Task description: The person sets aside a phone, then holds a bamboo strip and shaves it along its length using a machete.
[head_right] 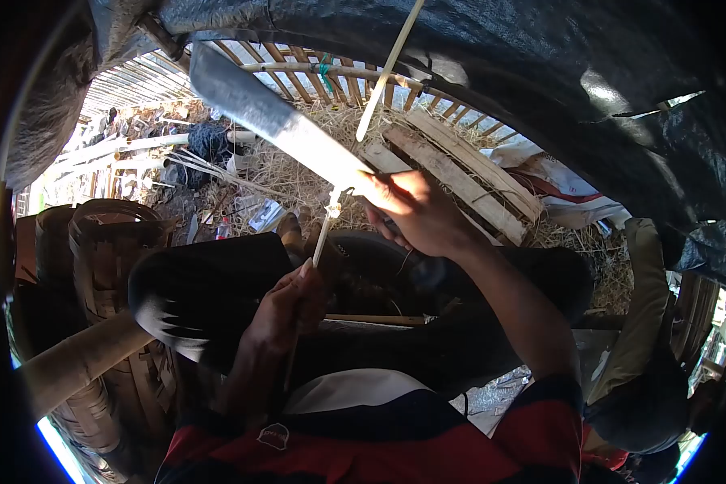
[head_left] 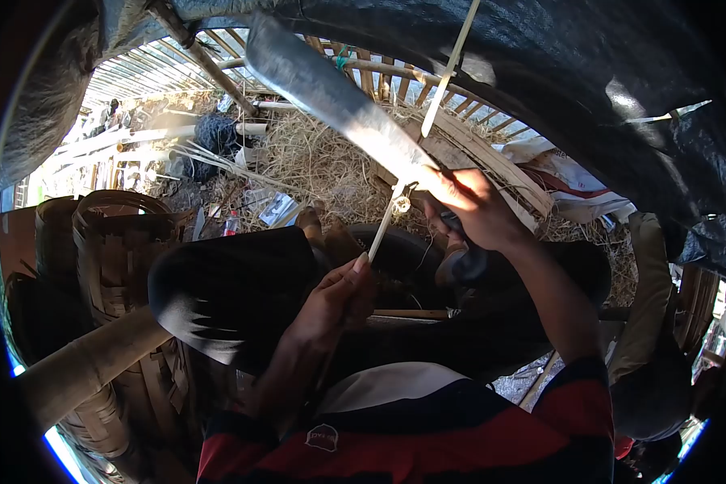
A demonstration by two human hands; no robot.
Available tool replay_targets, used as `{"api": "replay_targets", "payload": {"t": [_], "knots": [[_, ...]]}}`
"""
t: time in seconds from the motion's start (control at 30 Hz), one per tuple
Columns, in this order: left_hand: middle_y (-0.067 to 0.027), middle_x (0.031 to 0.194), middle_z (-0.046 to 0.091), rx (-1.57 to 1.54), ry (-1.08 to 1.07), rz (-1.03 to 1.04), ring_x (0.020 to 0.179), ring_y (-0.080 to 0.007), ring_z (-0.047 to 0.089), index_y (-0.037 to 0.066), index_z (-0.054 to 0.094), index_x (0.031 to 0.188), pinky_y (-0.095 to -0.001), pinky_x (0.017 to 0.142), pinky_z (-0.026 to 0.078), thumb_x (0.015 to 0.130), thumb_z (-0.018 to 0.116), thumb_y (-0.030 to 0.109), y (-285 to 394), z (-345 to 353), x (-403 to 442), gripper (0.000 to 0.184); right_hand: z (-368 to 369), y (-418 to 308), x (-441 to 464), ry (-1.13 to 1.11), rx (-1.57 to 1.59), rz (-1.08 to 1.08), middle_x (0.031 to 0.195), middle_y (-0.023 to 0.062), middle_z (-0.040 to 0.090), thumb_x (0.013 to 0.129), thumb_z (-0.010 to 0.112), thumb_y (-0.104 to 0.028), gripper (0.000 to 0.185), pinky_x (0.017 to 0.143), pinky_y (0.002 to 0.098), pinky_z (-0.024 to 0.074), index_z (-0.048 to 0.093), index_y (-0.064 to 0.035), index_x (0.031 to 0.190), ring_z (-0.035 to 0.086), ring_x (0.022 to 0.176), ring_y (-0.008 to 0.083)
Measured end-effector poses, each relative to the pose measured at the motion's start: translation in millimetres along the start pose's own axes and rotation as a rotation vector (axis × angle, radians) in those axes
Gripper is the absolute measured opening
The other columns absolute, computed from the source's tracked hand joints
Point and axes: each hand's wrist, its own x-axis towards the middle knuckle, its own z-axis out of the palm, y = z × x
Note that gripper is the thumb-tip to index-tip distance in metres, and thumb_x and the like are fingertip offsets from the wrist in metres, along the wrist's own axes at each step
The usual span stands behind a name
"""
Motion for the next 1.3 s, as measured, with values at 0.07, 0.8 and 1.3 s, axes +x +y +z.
{"api": "replay_targets", "payload": {"t": [0.07,0.8,1.3], "knots": [[0.0073,0.061,0.033,-0.006,0.02,-0.044,0.046,-0.0039,0.028,0.016,0.045,0.083,-0.021,0.04,0.022,0.101,0.04,0.034,-1,3,-1,0.026,5,9,2,0.074,0.065,-0.02,0.054,0.0009,0.05,0.098,0.04,-0.044,0.05,0.042,0.0222,0.0381,0.056,-0.0027,0.075,0.047,0.044,0.0071],[0.0078,0.062,0.032,0.059,0.063,-0.028,0.045,-0.003,0.027,0.015,0.044,0.082,-0.0211,0.04,0.023,0.101,0.039,0.034,-6,-1,-5,0.028,-16,-5,-4,0.326,0.187,-0.264,0.054,0.001,0.049,0.098,0.049,-0.029,0.031,0.039,0.0238,0.0339,0.058,0.0002,0.101,0.043,0.042,0.0063],[0.0071,0.057,0.03,0.243,0.112,0.15,0.044,-0.0033,0.024,0.014,0.043,0.082,-0.0216,0.04,0.02,0.102,0.036,0.031,-1,12,-33,0.027,-2,-23,-2,0.104,-0.001,-0.328,0.06,0.0026,0.049,0.101,0.038,-0.025,0.031,0.045,0.0237,0.0361,0.051,-0.0009,0.087,0.042,0.046,0.0078]]}}
